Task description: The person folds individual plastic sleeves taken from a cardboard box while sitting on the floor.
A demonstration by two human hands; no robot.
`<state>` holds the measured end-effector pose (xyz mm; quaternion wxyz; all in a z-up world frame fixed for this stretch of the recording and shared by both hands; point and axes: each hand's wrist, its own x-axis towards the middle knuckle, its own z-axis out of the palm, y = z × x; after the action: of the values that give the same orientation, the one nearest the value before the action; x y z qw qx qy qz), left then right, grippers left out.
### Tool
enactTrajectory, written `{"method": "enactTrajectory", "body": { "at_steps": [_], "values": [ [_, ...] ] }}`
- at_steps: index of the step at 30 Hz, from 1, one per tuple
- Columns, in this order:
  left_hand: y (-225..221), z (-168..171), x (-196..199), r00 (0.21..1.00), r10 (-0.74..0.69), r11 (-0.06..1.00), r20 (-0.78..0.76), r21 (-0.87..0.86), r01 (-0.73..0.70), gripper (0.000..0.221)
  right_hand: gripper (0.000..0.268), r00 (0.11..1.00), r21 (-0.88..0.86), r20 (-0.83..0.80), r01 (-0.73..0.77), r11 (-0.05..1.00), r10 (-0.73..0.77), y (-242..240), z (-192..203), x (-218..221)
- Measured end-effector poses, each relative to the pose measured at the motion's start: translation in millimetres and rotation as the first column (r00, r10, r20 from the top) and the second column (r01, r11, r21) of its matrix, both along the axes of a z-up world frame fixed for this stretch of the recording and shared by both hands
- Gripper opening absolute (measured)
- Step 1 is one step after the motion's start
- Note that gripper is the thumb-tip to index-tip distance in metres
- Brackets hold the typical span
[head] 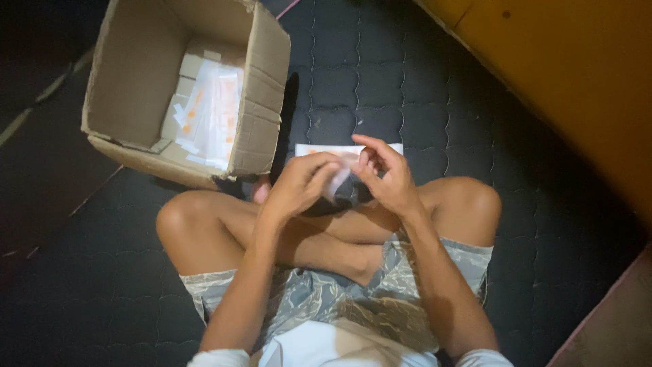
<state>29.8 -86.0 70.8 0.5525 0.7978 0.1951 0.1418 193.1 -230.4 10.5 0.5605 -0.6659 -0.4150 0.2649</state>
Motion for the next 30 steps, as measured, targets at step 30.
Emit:
{"method": "enactTrajectory", "body": {
  "at_steps": [30],
  "values": [
    [10,-87,-35,0.852,0.416,0.889,-0.317,-0.054,-0.455,0.023,0.031,0.719,-0.113,-0.564,0.419,0.901,-0.405,-13,-49,1]
  ]
}}
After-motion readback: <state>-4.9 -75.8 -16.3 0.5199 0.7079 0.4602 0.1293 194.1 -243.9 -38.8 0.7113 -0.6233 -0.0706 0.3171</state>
